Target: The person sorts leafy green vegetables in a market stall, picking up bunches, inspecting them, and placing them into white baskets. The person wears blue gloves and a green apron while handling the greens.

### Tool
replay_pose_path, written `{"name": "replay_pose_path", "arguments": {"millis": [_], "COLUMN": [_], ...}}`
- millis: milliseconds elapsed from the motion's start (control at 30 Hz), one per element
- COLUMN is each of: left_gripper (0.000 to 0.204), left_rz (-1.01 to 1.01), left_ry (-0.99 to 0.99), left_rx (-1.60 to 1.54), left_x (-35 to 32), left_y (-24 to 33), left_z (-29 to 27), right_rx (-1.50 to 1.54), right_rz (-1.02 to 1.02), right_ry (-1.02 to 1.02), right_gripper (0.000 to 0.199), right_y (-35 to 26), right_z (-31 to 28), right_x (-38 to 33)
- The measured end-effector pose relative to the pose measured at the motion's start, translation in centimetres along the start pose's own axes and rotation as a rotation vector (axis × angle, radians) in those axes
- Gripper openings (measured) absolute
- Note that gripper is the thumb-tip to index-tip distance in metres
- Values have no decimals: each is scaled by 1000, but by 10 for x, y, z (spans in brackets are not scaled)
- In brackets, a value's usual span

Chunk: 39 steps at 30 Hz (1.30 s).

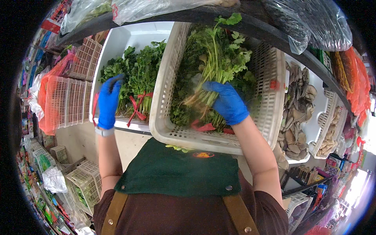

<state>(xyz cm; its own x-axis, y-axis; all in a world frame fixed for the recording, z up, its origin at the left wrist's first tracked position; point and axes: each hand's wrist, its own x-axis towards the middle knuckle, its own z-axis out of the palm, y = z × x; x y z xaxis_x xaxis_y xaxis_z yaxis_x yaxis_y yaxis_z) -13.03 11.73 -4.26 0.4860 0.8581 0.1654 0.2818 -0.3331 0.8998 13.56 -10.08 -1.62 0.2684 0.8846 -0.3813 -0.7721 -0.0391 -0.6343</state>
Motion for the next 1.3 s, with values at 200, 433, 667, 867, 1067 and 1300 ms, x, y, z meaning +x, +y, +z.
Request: {"name": "replay_pose_path", "arguments": {"millis": [200,433,667,867,1067,1300], "left_gripper": [28,20,13,11,15,35], "left_rz": [-91,-263,-348,-246,-225,287], "left_ry": [-484,-503,-428,-277,-205,-116], "left_rx": [-273,-428,-580,-490,-594,151], "left_x": [-31,-36,-44,-47,-52,-28], "left_y": [118,116,118,105,108,87], "left_z": [108,148,147,157,141,123], "right_rx": [-47,-43,-145,20,85,-98], "right_rz": [-3,-83,-64,-31,-55,-20], "right_ry": [-34,67,157,116,118,99], "right_gripper": [45,26,23,30,34,46], "right_y": [-1,-6,2,2,-3,-3], "right_z": [3,3,-7,-2,-2,-7], "right_x": [-6,-21,-16,-12,-9,-10]}}
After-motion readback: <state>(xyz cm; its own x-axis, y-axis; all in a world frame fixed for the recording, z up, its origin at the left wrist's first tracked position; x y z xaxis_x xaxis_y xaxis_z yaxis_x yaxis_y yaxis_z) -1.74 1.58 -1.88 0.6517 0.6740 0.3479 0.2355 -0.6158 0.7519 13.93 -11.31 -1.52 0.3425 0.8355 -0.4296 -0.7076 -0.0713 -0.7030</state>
